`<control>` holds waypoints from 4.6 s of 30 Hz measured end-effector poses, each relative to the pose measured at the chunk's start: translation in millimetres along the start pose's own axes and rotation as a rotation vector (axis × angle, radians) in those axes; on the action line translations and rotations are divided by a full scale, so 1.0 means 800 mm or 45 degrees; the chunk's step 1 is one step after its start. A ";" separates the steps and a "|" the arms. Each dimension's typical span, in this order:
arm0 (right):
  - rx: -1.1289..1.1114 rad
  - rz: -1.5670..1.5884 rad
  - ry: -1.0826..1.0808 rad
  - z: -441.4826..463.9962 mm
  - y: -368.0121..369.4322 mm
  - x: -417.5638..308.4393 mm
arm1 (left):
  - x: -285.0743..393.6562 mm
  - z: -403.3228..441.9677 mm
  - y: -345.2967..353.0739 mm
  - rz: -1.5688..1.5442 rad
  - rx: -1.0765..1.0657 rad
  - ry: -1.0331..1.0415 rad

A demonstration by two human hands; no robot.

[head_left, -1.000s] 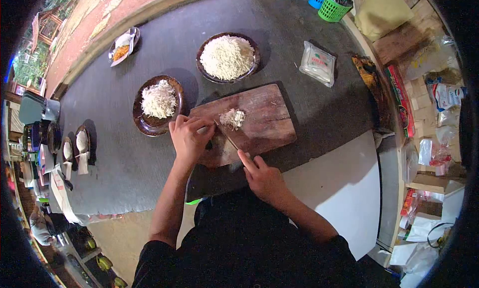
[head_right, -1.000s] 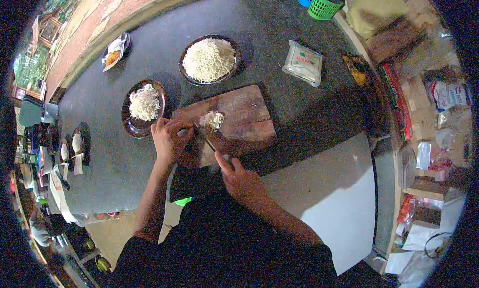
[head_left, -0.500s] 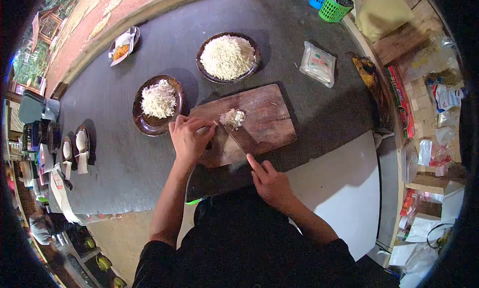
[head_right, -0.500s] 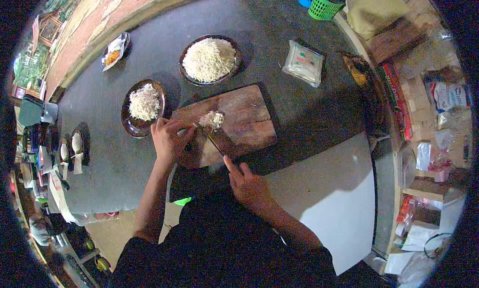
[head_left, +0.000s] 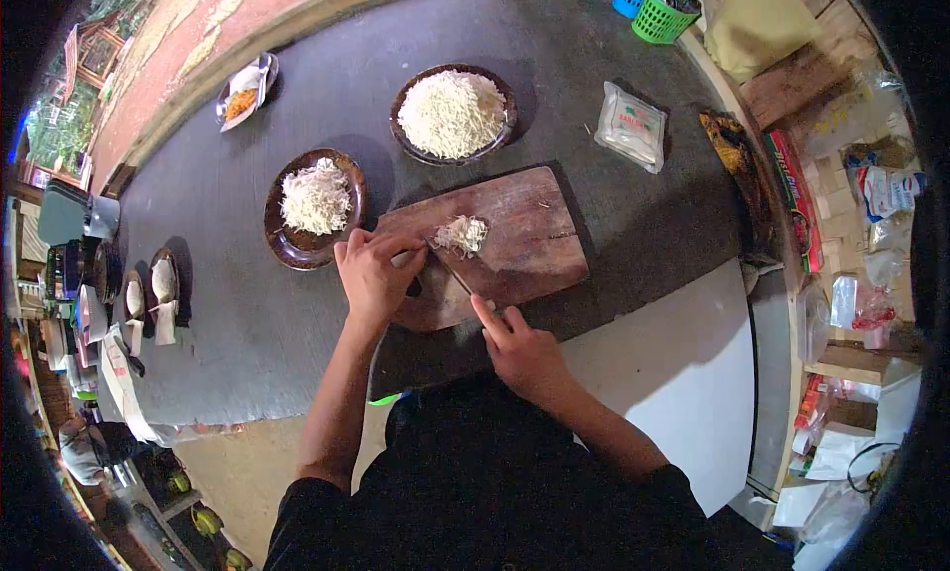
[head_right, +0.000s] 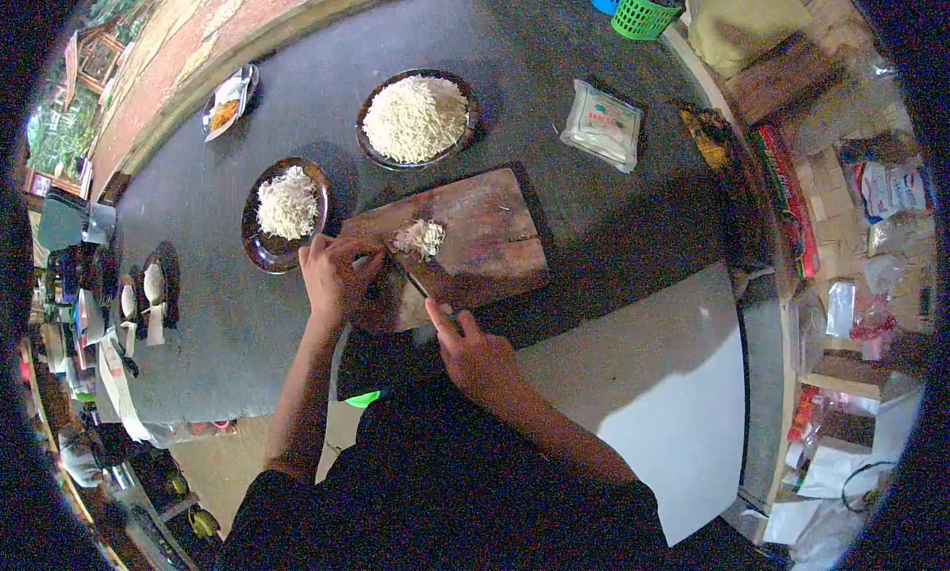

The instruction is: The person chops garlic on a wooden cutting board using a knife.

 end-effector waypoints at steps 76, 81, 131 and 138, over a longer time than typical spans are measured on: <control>-0.019 0.043 0.012 0.002 -0.001 -0.001 | 0.002 0.001 0.000 -0.013 0.008 -0.003; -0.063 0.030 0.049 -0.011 -0.007 0.001 | 0.004 -0.001 0.000 -0.026 0.027 -0.005; 0.007 -0.008 0.032 -0.002 -0.001 0.000 | 0.007 -0.001 -0.004 0.011 0.018 0.014; -0.001 0.025 0.044 -0.024 -0.001 0.021 | 0.004 -0.003 0.000 0.022 0.011 0.007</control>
Point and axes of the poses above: each hand's wrist, its own z-axis towards the middle knuckle, its own y-axis out of the palm, x = y × z, the point moved 1 cm from there along z, towards the middle knuckle, and after that the axes turned 1 degree about x, right-handed, at the moved point
